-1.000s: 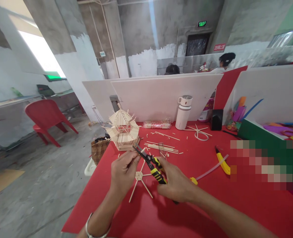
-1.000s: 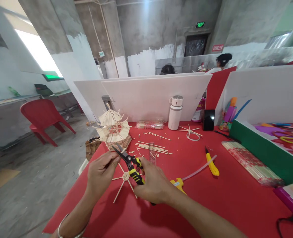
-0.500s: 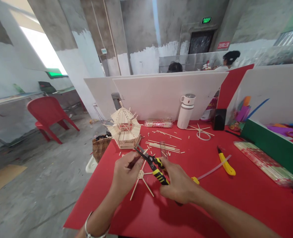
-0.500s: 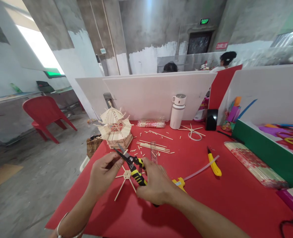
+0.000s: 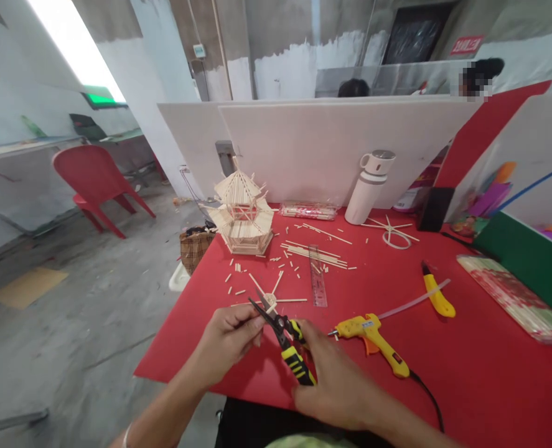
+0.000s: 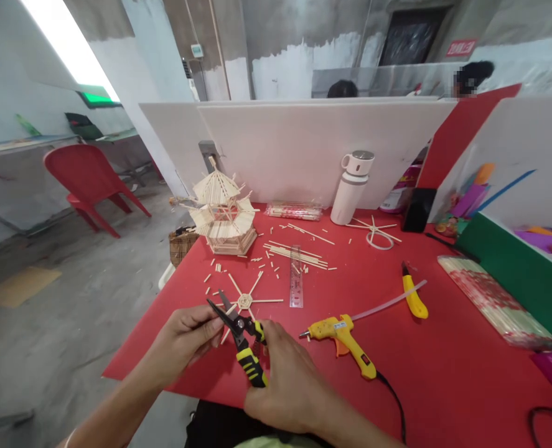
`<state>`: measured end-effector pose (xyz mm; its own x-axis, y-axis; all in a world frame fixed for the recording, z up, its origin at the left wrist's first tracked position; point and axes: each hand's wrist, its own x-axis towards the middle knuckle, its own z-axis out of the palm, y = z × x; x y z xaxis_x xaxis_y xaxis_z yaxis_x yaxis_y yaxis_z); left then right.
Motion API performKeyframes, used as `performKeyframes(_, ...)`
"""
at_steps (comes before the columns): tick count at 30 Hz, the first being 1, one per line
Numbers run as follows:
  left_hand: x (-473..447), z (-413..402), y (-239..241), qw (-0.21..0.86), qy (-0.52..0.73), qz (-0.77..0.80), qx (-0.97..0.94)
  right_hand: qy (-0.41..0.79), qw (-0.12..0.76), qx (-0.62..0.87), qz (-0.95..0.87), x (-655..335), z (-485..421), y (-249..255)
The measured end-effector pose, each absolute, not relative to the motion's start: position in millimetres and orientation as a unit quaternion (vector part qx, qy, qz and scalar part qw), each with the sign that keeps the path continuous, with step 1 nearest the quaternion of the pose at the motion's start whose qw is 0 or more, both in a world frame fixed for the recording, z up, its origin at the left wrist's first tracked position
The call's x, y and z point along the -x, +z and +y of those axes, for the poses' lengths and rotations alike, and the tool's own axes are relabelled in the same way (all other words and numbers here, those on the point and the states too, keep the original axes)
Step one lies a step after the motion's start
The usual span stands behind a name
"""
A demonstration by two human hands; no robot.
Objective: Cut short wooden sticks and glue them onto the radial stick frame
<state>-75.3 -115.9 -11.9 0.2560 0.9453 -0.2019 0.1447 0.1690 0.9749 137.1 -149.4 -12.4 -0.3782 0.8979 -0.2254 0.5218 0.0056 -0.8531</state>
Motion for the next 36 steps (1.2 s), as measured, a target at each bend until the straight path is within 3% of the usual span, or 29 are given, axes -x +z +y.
performKeyframes(11,100.4,-151.1,-51.0,0.655,0.331,0.565,-0.377,0.543,0.072,0.554,-0.627,-101.1,-173.0,-49.9)
performKeyframes(28,128.8,-149.0,-64.5,0.686,0.335,0.547,-0.344,0.651,0.041,0.516,-0.556,-86.2,-157.8,-43.3)
performKeyframes(36,141.8,-141.8,-70.1,0.63,0.315,0.594,-0.389,0.801,0.047,0.482,-0.353,-92.0,-158.2,-40.2)
